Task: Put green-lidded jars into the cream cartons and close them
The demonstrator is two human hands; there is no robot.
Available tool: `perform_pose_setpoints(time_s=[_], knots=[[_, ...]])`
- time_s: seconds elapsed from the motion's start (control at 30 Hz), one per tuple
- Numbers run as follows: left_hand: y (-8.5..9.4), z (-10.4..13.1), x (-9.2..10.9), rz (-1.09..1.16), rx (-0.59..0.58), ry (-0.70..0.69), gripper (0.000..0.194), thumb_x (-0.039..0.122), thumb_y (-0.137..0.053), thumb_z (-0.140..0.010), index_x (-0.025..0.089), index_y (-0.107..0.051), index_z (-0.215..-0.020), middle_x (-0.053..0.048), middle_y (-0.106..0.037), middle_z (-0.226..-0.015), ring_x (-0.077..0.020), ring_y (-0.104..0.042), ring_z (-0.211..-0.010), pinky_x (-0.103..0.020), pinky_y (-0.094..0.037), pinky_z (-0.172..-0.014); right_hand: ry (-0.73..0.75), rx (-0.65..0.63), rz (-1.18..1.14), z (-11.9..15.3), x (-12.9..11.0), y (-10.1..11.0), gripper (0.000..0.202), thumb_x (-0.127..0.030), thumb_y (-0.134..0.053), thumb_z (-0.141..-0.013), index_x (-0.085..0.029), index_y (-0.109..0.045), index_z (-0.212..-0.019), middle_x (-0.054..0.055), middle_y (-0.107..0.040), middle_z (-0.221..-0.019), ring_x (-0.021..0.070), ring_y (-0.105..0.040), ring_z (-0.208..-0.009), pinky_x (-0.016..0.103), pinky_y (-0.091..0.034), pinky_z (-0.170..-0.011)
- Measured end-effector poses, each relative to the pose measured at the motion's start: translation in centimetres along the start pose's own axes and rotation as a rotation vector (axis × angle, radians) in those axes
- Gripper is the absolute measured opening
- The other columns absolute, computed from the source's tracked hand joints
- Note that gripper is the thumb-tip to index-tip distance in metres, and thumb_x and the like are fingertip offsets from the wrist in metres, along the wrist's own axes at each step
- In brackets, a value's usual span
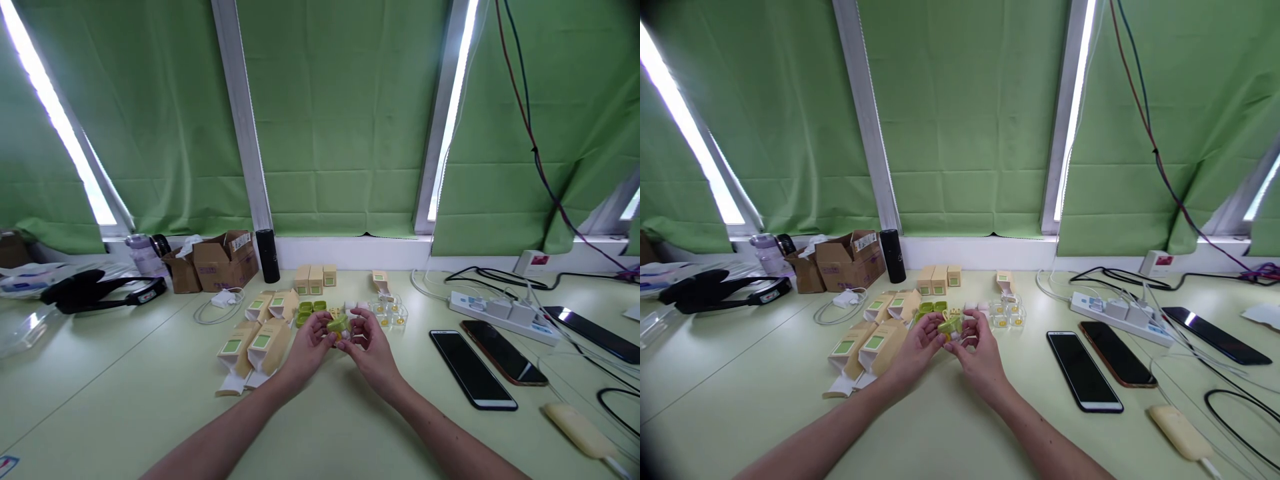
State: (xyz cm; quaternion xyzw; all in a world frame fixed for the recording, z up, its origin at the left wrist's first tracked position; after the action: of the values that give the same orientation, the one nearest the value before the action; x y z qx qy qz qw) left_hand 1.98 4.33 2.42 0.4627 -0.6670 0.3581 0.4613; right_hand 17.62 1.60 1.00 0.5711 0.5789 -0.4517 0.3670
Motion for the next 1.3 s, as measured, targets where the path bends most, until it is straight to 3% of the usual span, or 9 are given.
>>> perform_pose_setpoints(time_s=[0.23,0.47,0.67,0.8,0.93,1.07,1.3], knots=[[0.2,-0.2,-0.7,0.077,-0.062,0.025,0.059,0.052,-0.085,-0.078,0.019,-0.060,-0.120,-0.013,-0.069,-0.117,-0.0267,-0.068,-0.112,-0.042,-0.056,-0.097,0.054,0.011,0.037,0.1,-1.0,0.2,0.063,-0.024,-0.085,-0.070,-0.030,-0.056,-0.126,0.003,-0.061,-0.104,0.0220,-0.062,-0.093,0.037,-0.054,-0.079],[0.4,-0.2,-1.1,0.142,-0.056,0.059,0.065,0.044,-0.088,-0.076,0.022,-0.055,-0.126,-0.012,-0.066,-0.122,-0.0248,-0.066,-0.115,-0.041,-0.053,-0.101,0.126,0.004,0.151,0.2,-1.7,1.0,0.051,-0.016,-0.069,-0.076,-0.029,-0.058,-0.124,0.006,-0.067,-0.110,0.0263,-0.062,-0.105,0.039,-0.051,-0.081],[0.1,-0.1,-0.9,0.119,-0.082,0.073,0.066,0.033,-0.089,-0.074,0.021,-0.056,-0.129,-0.010,-0.066,-0.115,-0.0234,-0.067,-0.109,-0.041,-0.054,-0.098,0.255,0.126,0.352,-1.1,-2.4,3.3,0.026,-0.022,-0.064,-0.086,-0.027,-0.066,-0.111,0.008,-0.069,-0.114,0.0282,-0.061,-0.105,0.043,-0.049,-0.085],[-0.2,0.4,-0.8,0.036,-0.083,0.085,0.064,0.024,-0.086,-0.075,0.021,-0.059,-0.133,-0.013,-0.066,-0.126,-0.0260,-0.064,-0.118,-0.046,-0.052,-0.104,0.301,0.193,0.593,-3.1,-2.7,5.6,0.019,-0.026,-0.056,-0.091,-0.027,-0.069,-0.105,0.008,-0.071,-0.113,0.0309,-0.058,-0.109,0.047,-0.048,-0.092],[-0.4,0.8,-0.8,-0.125,-0.083,0.077,0.055,0.017,-0.078,-0.077,0.020,-0.064,-0.131,-0.013,-0.066,-0.135,-0.0288,-0.063,-0.124,-0.052,-0.047,-0.113,0.108,0.195,1.022,-6.1,-2.0,8.1,0.035,-0.023,-0.042,-0.095,-0.024,-0.070,-0.116,0.008,-0.069,-0.127,0.0287,-0.056,-0.120,0.042,-0.046,-0.099],[-0.4,1.0,-0.8,-0.256,-0.087,0.038,0.049,0.014,-0.076,-0.076,0.022,-0.068,-0.124,-0.011,-0.071,-0.128,-0.0299,-0.064,-0.122,-0.054,-0.047,-0.113,-0.015,0.180,1.178,-8.9,-1.6,10.3,0.040,-0.022,-0.044,-0.094,-0.022,-0.072,-0.123,0.011,-0.067,-0.134,0.0338,-0.054,-0.122,0.045,-0.041,-0.100],[-0.7,1.4,0.0,-0.495,-0.104,-0.061,0.042,0.019,-0.079,-0.074,0.025,-0.071,-0.115,-0.008,-0.072,-0.121,-0.0307,-0.064,-0.116,-0.049,-0.049,-0.106,-0.194,0.084,1.354,-11.7,0.1,12.4,0.046,-0.028,-0.042,-0.098,-0.029,-0.067,-0.135,0.009,-0.066,-0.139,0.0342,-0.047,-0.131,0.046,-0.035,-0.104]])
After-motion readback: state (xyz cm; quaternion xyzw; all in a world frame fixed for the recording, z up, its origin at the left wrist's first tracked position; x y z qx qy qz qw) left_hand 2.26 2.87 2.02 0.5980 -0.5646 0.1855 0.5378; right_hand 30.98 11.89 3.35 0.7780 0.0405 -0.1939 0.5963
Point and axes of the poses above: each hand's wrist, its own z-axis away from the middle knuckle, its own y-axis out of the back of the hand, x = y × z, the point moved 5 cm from there along -z, towards the middle knuckle
